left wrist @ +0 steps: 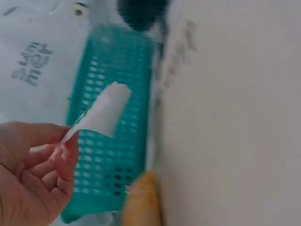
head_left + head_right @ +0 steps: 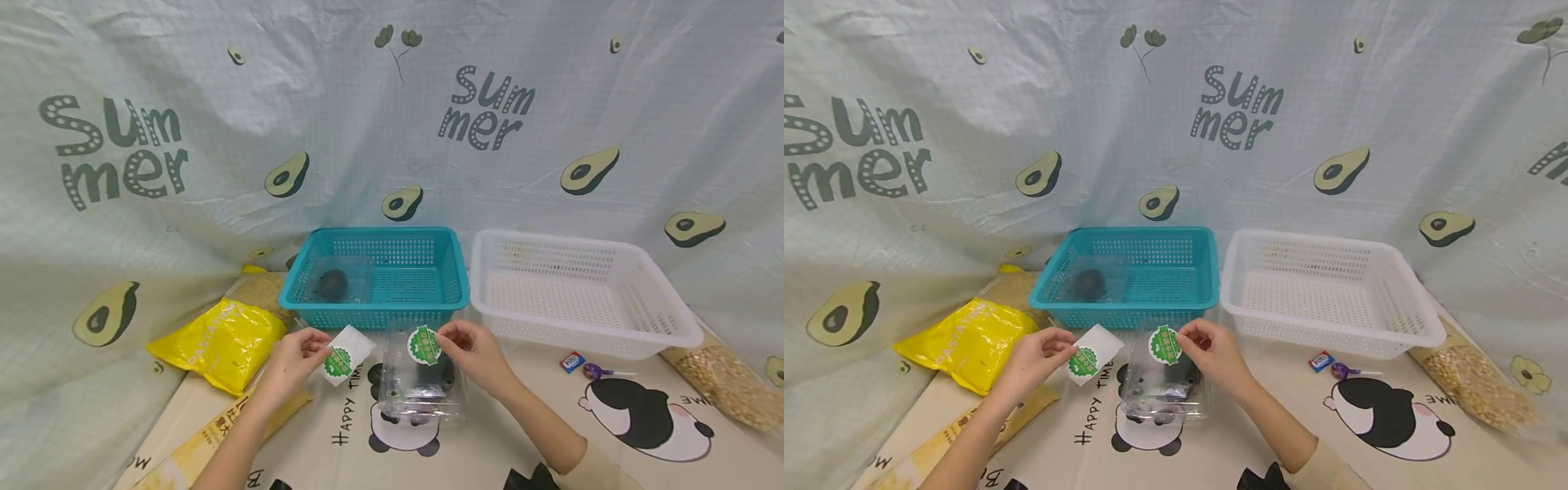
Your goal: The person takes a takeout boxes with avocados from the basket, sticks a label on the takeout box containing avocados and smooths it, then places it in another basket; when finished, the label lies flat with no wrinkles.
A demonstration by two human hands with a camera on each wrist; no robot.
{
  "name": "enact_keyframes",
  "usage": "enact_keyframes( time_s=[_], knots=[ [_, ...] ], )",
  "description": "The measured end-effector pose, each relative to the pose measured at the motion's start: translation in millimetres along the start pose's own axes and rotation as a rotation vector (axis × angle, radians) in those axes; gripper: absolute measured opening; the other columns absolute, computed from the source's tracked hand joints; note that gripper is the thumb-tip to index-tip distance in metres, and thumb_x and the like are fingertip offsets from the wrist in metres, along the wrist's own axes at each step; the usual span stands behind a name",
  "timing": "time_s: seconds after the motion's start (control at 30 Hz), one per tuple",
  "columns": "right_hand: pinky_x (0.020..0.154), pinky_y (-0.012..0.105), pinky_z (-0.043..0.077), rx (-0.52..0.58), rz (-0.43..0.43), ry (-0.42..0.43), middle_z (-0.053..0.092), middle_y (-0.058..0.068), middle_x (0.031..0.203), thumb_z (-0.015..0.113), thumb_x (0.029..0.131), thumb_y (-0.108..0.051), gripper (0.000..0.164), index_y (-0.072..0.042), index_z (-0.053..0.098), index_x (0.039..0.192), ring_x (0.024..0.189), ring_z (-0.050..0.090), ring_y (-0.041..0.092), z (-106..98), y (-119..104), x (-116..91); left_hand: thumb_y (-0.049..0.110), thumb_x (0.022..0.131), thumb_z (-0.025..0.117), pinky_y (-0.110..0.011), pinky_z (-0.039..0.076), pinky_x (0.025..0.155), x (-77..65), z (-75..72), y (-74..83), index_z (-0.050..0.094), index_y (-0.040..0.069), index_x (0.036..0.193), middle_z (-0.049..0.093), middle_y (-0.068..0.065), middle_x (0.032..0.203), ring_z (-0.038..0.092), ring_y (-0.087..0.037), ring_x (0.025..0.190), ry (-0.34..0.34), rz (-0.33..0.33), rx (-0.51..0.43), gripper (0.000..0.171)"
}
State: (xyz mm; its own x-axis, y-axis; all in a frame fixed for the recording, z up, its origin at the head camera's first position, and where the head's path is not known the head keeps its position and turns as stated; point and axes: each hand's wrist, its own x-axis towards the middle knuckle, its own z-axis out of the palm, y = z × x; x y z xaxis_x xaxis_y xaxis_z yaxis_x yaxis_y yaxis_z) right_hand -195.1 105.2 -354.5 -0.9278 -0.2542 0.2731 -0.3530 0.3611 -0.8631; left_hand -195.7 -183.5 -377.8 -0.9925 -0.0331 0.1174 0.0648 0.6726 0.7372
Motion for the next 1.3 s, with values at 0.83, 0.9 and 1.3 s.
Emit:
enact_keyframes(
  time_s=[0.83,0.9,1.3],
  knots=[
    [0.053,0.022,0.044,-0.001,0.026,-0.008,0.064,0.002,0.071,0.064,0.081,-0.021,0.012,-0.010,0.063,0.082,0.061,0.054,0.012,1.7,41.8,11.4,0.023,0.083,0.062,-0.027,0.048,0.070,-1.5,33.5,52.3,0.063,0.012,0.099,0.064,0.005,0.089,0.059,-0.011,0.084,-0.217,0.256,-0.020,0.019],
    [0.051,0.021,0.043,-0.007,0.008,-0.025,0.064,0.002,0.070,0.064,0.082,-0.022,0.012,-0.010,0.062,0.081,0.059,0.052,0.011,3.7,41.2,12.5,0.027,0.084,0.061,-0.025,0.048,0.069,1.6,40.5,59.8,0.062,0.013,0.100,0.064,0.005,0.090,0.058,-0.011,0.085,-0.208,0.273,-0.034,0.021],
    [0.049,0.019,0.033,-0.117,-0.107,0.003,0.052,-0.005,0.063,0.065,0.080,-0.015,0.009,-0.013,0.060,0.073,0.056,0.041,0.011,11.9,48.5,13.0,0.026,0.080,0.065,-0.021,0.045,0.053,9.2,73.3,63.5,0.063,0.017,0.087,0.060,0.009,0.071,0.055,-0.008,0.071,-0.108,0.258,-0.098,0.011]
  ],
)
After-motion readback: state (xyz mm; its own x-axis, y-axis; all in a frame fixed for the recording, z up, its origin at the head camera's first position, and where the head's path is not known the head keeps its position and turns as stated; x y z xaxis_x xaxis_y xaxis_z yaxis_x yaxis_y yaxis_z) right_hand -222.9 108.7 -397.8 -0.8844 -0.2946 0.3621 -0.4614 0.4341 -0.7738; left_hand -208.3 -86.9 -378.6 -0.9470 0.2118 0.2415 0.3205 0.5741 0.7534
